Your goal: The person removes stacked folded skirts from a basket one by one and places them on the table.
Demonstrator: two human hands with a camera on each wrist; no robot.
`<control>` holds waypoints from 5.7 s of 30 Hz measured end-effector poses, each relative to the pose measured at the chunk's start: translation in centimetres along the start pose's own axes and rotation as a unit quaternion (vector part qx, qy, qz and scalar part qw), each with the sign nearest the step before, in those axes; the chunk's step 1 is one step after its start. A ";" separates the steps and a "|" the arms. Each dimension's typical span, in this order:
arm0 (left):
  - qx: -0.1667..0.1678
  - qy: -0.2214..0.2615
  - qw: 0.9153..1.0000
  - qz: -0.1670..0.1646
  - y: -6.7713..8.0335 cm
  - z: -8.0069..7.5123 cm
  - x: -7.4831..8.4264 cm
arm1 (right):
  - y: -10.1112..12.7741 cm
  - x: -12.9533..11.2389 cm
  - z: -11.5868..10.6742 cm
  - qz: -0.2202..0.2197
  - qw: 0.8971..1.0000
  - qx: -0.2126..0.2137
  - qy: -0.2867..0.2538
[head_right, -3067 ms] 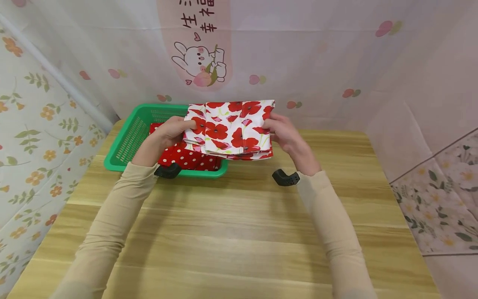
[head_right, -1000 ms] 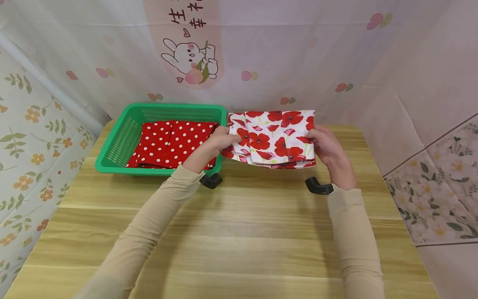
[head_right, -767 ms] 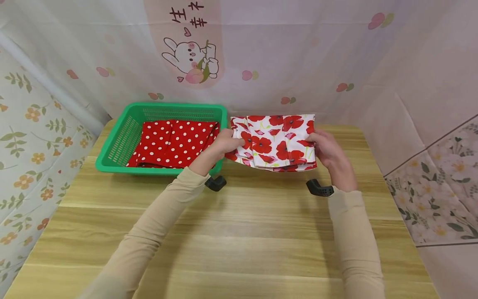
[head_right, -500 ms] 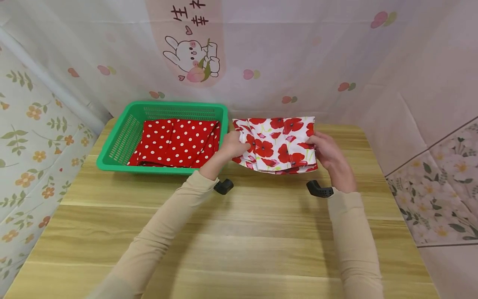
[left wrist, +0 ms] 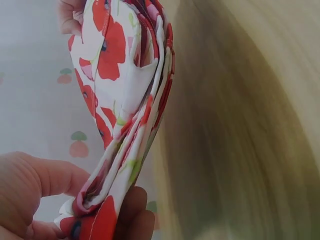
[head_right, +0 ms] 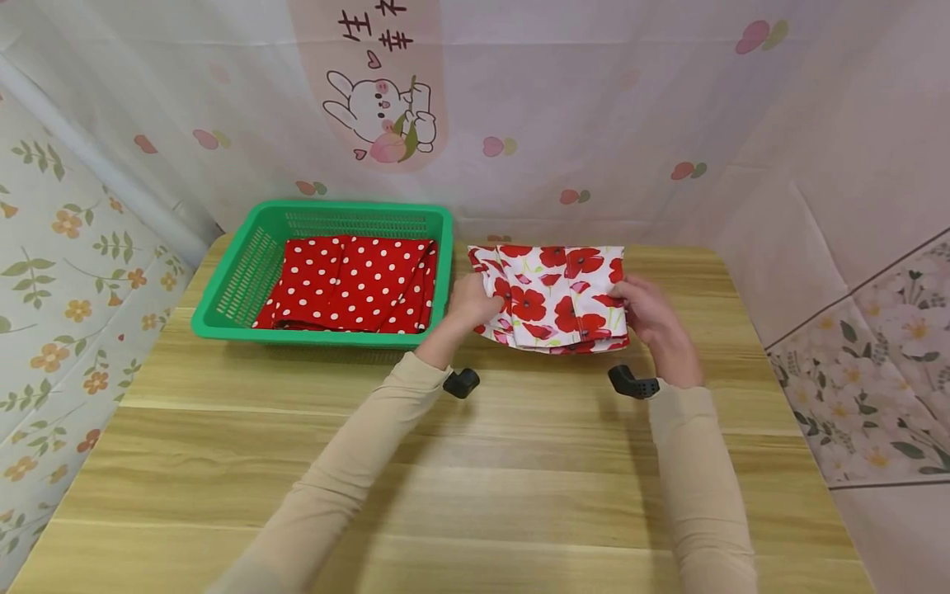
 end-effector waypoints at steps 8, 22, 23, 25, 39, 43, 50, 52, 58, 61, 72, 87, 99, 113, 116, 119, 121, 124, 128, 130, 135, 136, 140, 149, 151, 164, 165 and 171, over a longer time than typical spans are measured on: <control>0.015 0.019 1.000 -0.019 -0.4 1.1 -0.7 | -0.3 1.5 -0.7 0.010 1.000 0.001 0.003; 0.028 0.057 0.995 -0.075 -1.0 3.1 -2.2 | -0.7 3.3 -1.6 0.025 0.999 0.042 0.006; 0.029 0.056 0.995 -0.075 -1.1 3.2 -2.3 | -0.7 3.4 -1.6 0.030 0.998 0.047 0.011; 0.027 0.059 0.995 -0.074 -1.3 3.4 -2.5 | -0.8 3.7 -1.6 0.037 0.997 0.056 0.023; 0.027 0.091 0.992 -0.086 -2.2 4.5 -4.2 | -1.2 5.2 -2.3 0.046 0.990 0.088 0.100; 0.021 0.090 0.990 -0.104 -2.5 4.7 -4.6 | -1.4 5.6 -2.2 0.036 0.976 0.106 0.187; 0.021 0.116 0.988 -0.102 -3.0 4.8 -4.9 | -2.0 5.8 -1.9 0.018 0.960 0.139 0.243; 0.022 0.122 0.987 -0.104 -3.1 4.9 -5.0 | -2.1 5.8 -1.8 0.012 0.954 0.148 0.261; 0.029 0.108 0.987 -0.119 -3.2 5.0 -5.1 | -2.1 6.0 -1.7 0.018 0.936 0.168 0.308; 0.039 0.096 0.988 -0.115 -3.3 5.0 -5.0 | -2.1 6.1 -1.7 0.025 0.931 0.171 0.321; 0.072 0.016 0.996 -0.054 -3.6 5.8 -4.4 | -2.2 5.3 -1.0 -0.041 0.910 0.193 0.364; 0.055 0.077 0.988 0.122 -0.8 3.6 -1.2 | -2.0 2.2 1.7 -0.147 0.896 0.177 0.380; 0.036 0.139 0.971 0.191 0.8 0.7 0.5 | -2.1 0.3 4.9 -0.176 0.893 0.137 0.392; 0.072 0.177 0.963 0.188 0.7 -2.3 0.0 | -2.4 -0.8 7.9 -0.209 0.885 0.114 0.400; 0.074 0.184 0.963 0.180 0.4 -2.9 -0.5 | -2.5 -0.9 8.6 -0.212 0.885 0.108 0.401; 0.082 0.183 0.964 0.174 0.1 -3.7 -1.1 | -2.6 -1.0 9.3 -0.212 0.892 0.100 0.387; 0.090 0.179 0.965 0.168 -0.2 -4.3 -1.6 | -2.7 -1.0 9.8 -0.209 0.897 0.096 0.378; 0.097 0.177 0.967 0.156 -0.5 -5.3 -2.3 | -2.8 -1.0 10.4 -0.208 0.901 0.091 0.371; 0.103 0.176 0.969 0.139 -0.7 -6.7 -3.2 | -2.9 -0.9 11.1 -0.213 0.899 0.086 0.373; 0.103 0.178 0.970 0.129 -0.8 -7.2 -3.7 | -3.0 -0.9 11.3 -0.217 0.898 0.082 0.373; 0.105 0.192 0.968 0.119 -1.1 -8.2 -4.9 | -3.1 -0.9 12.4 -0.234 0.897 0.067 0.368; 0.108 0.194 0.968 0.119 -1.2 -8.4 -5.1 | -3.1 -1.0 12.6 -0.238 0.897 0.064 0.367; 0.115 0.201 0.967 0.109 -1.4 -9.0 -6.0 | -3.2 -1.0 13.7 -0.247 0.896 0.050 0.365; 0.135 0.211 0.966 0.062 -1.9 -10.3 -8.4 | -3.6 -0.5 15.7 -0.236 0.911 0.010 0.339; 0.140 0.215 0.965 0.050 -2.0 -10.6 -8.9 | -3.6 -0.5 16.3 -0.231 0.914 0.006 0.332; 0.161 0.202 0.966 -0.009 -2.4 -13.5 -12.0 | -3.6 -0.6 21.0 -0.254 0.919 -0.040 0.298; 0.162 0.204 0.965 -0.015 -2.4 -13.7 -12.3 | -3.6 -0.5 21.3 -0.251 0.921 -0.045 0.295; 0.164 0.210 0.963 -0.041 -2.7 -14.6 -14.0 | -3.6 -0.3 23.3 -0.222 0.931 -0.074 0.281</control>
Point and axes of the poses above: each hand's wrist, its own y-axis away from the middle knuckle, its own z-axis out of the palm, x = y × z, the point moved 4 cm from there along -y, towards the middle knuckle, and after that the axes turned 12 degrees about -z, right-handed, at the moved point
